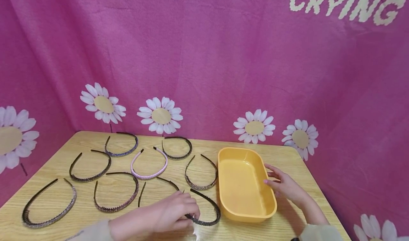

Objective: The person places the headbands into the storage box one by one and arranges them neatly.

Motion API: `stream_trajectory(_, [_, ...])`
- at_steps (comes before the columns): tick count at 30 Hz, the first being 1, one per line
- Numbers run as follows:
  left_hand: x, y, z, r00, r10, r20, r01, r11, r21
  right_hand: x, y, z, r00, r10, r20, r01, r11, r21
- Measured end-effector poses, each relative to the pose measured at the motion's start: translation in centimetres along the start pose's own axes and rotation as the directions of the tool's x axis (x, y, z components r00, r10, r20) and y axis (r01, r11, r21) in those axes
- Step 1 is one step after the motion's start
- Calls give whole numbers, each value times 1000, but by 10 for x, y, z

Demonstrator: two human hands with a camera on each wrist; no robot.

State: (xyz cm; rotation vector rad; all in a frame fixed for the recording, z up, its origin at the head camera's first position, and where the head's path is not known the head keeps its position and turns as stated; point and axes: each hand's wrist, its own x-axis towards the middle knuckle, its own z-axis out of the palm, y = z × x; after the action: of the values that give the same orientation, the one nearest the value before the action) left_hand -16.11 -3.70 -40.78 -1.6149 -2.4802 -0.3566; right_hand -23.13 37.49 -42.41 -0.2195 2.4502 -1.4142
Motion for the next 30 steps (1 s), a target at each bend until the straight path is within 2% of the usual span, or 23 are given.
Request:
stream_trajectory(13, [3, 4, -30, 998, -40, -51, 38, 998, -43, -1, -3, 1, 999, -31, 22, 31, 999, 9])
stream_trajectory(22, [8, 8, -58, 995, -74, -68, 66, 992, -112, 0, -3, 1, 1000, -3, 8, 3, 1000, 16])
stream_trajectory(30, [11, 12, -82, 986, -83, -148, 60, 986, -154, -1, -6, 3, 1000, 0, 20, 0, 1000, 24])
